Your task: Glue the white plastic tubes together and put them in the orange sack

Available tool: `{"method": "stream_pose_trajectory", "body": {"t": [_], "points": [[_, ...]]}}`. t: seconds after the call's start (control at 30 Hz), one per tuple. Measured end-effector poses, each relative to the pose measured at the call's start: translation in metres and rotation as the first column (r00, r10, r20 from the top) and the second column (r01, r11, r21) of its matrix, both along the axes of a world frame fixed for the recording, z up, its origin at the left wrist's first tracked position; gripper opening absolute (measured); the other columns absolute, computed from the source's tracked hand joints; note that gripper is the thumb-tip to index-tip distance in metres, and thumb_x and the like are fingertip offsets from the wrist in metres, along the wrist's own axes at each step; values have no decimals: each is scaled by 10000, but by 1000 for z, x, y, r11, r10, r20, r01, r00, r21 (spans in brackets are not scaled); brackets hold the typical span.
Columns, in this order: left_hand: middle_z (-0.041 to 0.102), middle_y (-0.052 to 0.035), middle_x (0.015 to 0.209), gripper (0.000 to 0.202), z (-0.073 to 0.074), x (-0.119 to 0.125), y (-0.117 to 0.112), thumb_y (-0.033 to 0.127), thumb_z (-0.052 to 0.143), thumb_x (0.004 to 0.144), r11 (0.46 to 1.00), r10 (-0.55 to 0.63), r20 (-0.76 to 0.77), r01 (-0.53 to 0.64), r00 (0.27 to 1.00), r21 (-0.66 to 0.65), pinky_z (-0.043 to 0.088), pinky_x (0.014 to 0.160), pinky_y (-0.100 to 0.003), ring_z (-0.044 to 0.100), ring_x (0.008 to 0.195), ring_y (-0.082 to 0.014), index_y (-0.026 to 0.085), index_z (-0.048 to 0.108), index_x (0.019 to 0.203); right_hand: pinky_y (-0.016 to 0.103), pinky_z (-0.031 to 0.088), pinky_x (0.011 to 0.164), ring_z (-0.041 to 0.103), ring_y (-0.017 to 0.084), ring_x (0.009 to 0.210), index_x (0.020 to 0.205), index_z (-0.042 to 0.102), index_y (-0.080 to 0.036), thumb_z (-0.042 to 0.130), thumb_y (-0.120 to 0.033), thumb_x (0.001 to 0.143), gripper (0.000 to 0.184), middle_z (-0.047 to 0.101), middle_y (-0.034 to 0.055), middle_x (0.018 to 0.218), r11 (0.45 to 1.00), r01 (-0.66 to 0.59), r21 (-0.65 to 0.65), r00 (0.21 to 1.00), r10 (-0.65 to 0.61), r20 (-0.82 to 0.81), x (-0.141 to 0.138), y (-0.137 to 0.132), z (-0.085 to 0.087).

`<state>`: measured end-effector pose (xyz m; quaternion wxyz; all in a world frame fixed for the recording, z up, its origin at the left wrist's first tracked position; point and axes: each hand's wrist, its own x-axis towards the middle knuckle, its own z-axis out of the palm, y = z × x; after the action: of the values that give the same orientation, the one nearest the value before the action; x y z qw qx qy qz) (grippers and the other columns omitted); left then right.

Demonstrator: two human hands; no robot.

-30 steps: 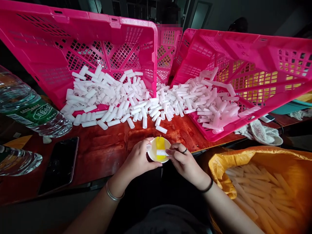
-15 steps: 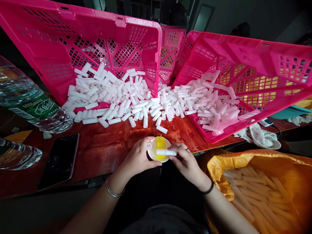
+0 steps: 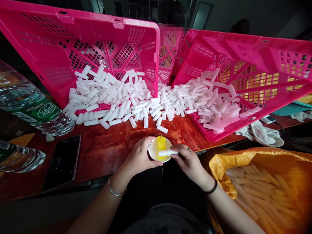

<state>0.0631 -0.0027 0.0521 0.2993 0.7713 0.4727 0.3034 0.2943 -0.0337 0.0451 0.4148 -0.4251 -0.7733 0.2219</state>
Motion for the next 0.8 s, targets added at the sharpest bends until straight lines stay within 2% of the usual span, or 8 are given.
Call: {"method": "stream_pose_trajectory", "body": {"t": [0.1, 0.17, 0.27, 0.3, 0.43, 0.6, 0.7, 0.8], "points": [[500, -165, 1324, 834, 4, -4, 1, 351, 882, 528, 996, -65, -48, 68, 997, 53, 440, 1008, -525, 497, 1227, -358, 223, 412, 1205, 387, 559, 836, 642, 229, 997, 1087, 646, -239, 537, -86, 894, 270, 650, 90, 1089, 977, -86, 197, 992, 66, 106, 4, -1, -5], [447, -197, 1357, 648, 8, -9, -1, 367, 804, 653, 988, -87, -81, 97, 993, 121, 434, 1020, -516, 442, 1287, -366, 196, 428, 1152, 380, 565, 829, 653, 218, 982, 1048, 645, -251, 554, -81, 884, 254, 662, 78, 1078, 976, -59, 210, 998, 55, 26, 3, -2, -7], [547, -148, 1211, 193, 18, -15, -6, 266, 498, 912, 984, -67, -118, 85, 991, 157, 497, 945, -429, 562, 1159, -272, 196, 456, 1087, 348, 586, 786, 671, 208, 961, 1040, 622, -250, 605, -161, 884, 181, 676, 81, 1054, 997, 63, 50, 959, -46, -280, -7, -5, -3], [588, -114, 1123, 141, 22, -16, -8, 226, 424, 945, 984, -67, -135, 88, 989, 155, 518, 902, -393, 605, 1071, -238, 203, 464, 1078, 328, 592, 755, 680, 198, 925, 1050, 617, -247, 615, -192, 885, 174, 682, 79, 1037, 997, 71, -33, 927, -79, -366, -10, -7, 1], [635, -76, 1052, 175, 41, -15, -16, 210, 469, 947, 945, -104, -220, 166, 970, 283, 533, 841, -330, 628, 970, -214, 209, 499, 1120, 237, 568, 611, 662, 133, 710, 1030, 641, -229, 640, -244, 876, 154, 696, 50, 930, 966, -31, -257, 872, -99, -479, -22, -12, 27], [666, -69, 877, 201, 58, -11, -22, 183, 478, 930, 847, -9, -418, 230, 908, 480, 518, 695, -355, 621, 785, -234, 185, 565, 1111, 249, 546, 624, 651, 146, 726, 998, 637, -208, 628, -269, 881, 133, 689, 51, 886, 943, -80, -323, 919, -56, -391, -25, -15, 55], [643, -60, 775, 177, 63, -6, -28, 252, 482, 931, 884, 6, -440, 201, 898, 422, 463, 598, -330, 602, 698, -229, 176, 592, 1047, 269, 522, 639, 616, 152, 718, 939, 592, -207, 585, -294, 906, 94, 649, 39, 822, 965, -42, -259, 964, -29, -263, -29, -13, 60], [636, -67, 787, 160, 69, 3, -37, 291, 477, 918, 971, -86, -269, 141, 959, 194, 430, 616, -322, 586, 711, -219, 178, 591, 914, 252, 452, 558, 523, 128, 602, 794, 501, -220, 499, -264, 940, 152, 547, -5, 689, 994, -19, -104, 991, 5, -137, -35, -7, 62]]}}
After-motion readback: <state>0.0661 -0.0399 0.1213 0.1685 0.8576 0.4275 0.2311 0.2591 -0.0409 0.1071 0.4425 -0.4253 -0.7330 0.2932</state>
